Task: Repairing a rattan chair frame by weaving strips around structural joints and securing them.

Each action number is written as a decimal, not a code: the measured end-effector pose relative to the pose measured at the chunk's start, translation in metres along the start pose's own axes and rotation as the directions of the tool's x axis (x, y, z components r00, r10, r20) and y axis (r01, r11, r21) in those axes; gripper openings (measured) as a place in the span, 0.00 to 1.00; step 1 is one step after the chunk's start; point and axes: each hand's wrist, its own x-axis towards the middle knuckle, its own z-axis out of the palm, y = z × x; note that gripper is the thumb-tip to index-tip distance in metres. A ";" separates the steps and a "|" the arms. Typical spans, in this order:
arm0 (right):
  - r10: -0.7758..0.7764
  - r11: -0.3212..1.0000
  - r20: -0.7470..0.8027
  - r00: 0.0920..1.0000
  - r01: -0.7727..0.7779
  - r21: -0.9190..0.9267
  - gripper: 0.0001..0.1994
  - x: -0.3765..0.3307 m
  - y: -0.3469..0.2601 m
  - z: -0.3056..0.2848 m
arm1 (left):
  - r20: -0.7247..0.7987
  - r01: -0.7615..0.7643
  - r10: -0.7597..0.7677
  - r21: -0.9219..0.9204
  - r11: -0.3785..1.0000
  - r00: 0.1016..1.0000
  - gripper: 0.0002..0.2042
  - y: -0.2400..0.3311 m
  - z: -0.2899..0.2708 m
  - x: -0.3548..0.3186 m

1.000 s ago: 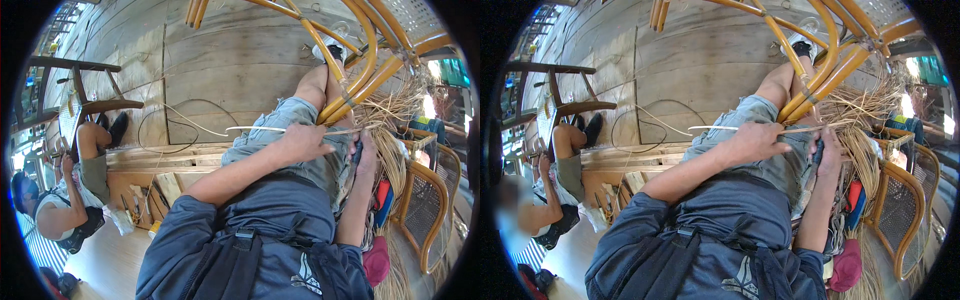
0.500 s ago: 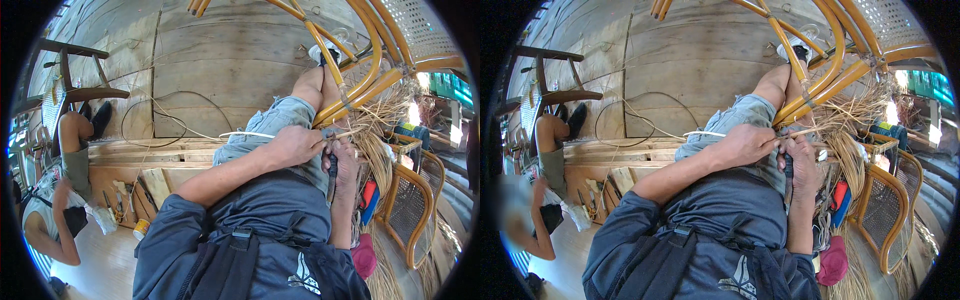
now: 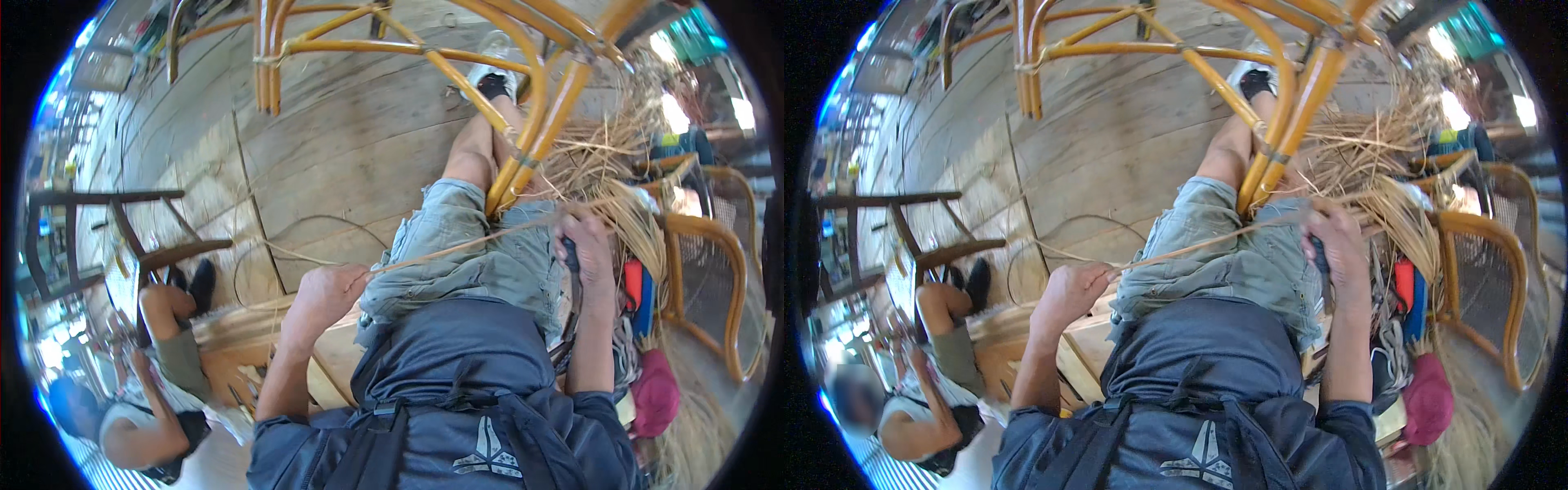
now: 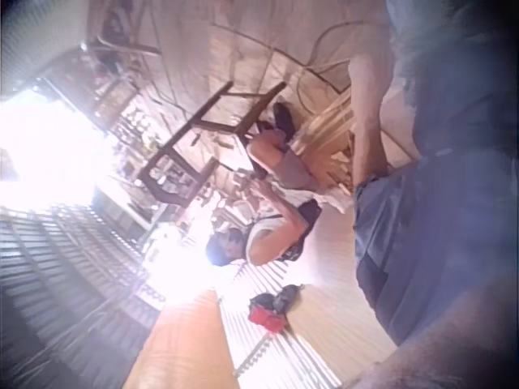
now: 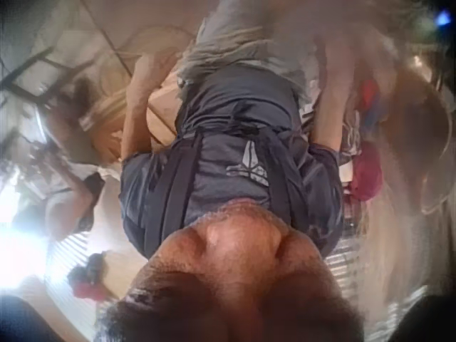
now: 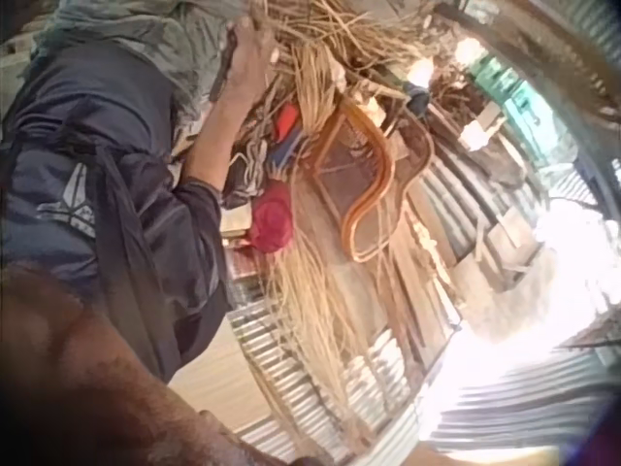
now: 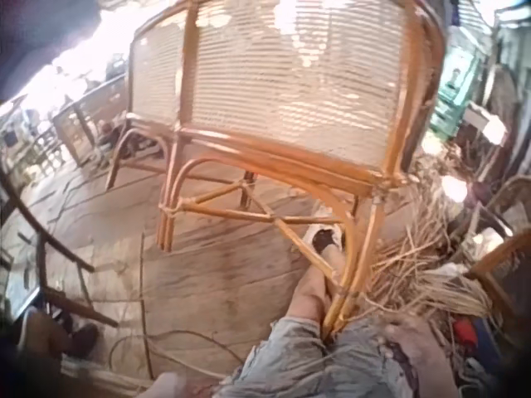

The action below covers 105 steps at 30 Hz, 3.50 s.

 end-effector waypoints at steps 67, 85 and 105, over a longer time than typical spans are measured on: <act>-0.035 0.975 0.336 0.941 -0.042 0.219 0.16 0.002 -0.005 0.063 | -0.203 -0.130 0.047 -0.417 0.900 0.978 0.09 0.131 0.033 0.073; -0.092 0.996 0.064 0.994 0.093 -0.018 0.12 0.016 -0.026 0.014 | -0.246 0.070 -0.302 -0.658 0.750 0.921 0.10 0.040 0.035 0.033; 0.001 0.943 0.359 0.933 -0.120 0.309 0.11 0.024 0.009 0.068 | -0.017 0.118 -0.136 -0.406 0.906 0.991 0.09 0.089 0.025 0.037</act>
